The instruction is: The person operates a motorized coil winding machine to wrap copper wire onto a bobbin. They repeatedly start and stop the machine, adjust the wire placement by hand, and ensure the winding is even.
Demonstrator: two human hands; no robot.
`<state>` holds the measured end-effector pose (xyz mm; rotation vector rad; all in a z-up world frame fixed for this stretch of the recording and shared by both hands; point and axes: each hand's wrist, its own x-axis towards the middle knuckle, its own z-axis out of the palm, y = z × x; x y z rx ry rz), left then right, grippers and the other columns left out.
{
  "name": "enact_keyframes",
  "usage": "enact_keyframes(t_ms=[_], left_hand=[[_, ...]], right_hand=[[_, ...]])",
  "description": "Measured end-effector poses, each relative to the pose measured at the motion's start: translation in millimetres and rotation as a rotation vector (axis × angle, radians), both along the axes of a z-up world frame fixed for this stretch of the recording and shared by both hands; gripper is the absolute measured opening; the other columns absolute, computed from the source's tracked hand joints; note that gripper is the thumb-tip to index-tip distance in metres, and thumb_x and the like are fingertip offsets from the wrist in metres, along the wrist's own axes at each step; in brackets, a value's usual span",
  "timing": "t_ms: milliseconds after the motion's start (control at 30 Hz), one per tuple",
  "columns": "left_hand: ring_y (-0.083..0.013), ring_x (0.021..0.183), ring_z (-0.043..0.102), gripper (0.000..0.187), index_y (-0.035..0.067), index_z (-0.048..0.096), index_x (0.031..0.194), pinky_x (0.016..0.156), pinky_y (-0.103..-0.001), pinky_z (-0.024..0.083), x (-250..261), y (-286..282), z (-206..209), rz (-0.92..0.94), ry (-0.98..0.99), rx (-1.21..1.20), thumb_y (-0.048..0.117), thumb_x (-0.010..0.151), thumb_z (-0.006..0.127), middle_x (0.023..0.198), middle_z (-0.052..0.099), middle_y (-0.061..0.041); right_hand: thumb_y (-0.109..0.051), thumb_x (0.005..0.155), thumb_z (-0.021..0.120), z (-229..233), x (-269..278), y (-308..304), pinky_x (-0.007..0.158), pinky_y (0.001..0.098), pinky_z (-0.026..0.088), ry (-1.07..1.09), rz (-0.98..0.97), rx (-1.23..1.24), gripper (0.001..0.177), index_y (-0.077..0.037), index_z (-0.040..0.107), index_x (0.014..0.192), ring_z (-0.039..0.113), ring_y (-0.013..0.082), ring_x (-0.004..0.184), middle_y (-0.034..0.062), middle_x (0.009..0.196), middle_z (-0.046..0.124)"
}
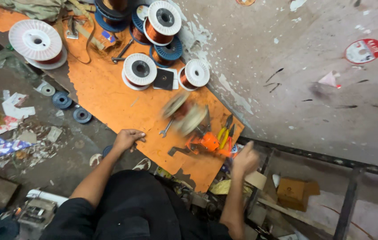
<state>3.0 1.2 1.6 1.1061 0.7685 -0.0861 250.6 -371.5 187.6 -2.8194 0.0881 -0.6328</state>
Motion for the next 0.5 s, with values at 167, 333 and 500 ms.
enact_keyframes(t_ms=[167,333,500], left_hand=[[-0.0101,0.036,0.050,0.026,-0.001,0.079,0.102,0.035,-0.028,0.041,0.0,-2.3,-9.1,-0.005,-0.014,0.040,0.023,0.094,0.073,0.087,0.080,-0.008],[-0.0137,0.036,0.053,0.028,-0.003,0.078,0.100,0.036,-0.029,0.044,-1.9,0.2,-10.4,-0.034,-0.023,0.017,0.024,0.094,0.073,0.085,0.080,-0.011],[-0.0109,0.039,0.052,0.025,0.000,0.079,0.102,0.036,-0.029,0.044,2.3,-0.4,-7.8,-0.019,-0.042,0.007,0.022,0.092,0.073,0.087,0.080,-0.008]], right_hand=[[-0.052,0.103,0.049,-53.8,70.2,45.9,0.058,0.0557,0.047,0.288,-0.053,0.058,0.063,-0.003,0.074,0.072,0.067,0.0445,0.066,0.0209,0.069,0.069],[-0.042,0.094,0.054,-88.3,-67.0,44.3,0.064,0.0571,0.052,0.173,0.421,0.106,0.049,-0.005,0.074,0.117,0.069,0.0466,0.076,0.0226,0.081,0.073],[-0.054,0.102,0.046,-38.9,-118.8,10.0,0.064,0.0485,0.053,0.448,-0.134,0.105,0.064,-0.006,0.074,0.070,0.070,0.0341,0.063,0.0145,0.064,0.072]])
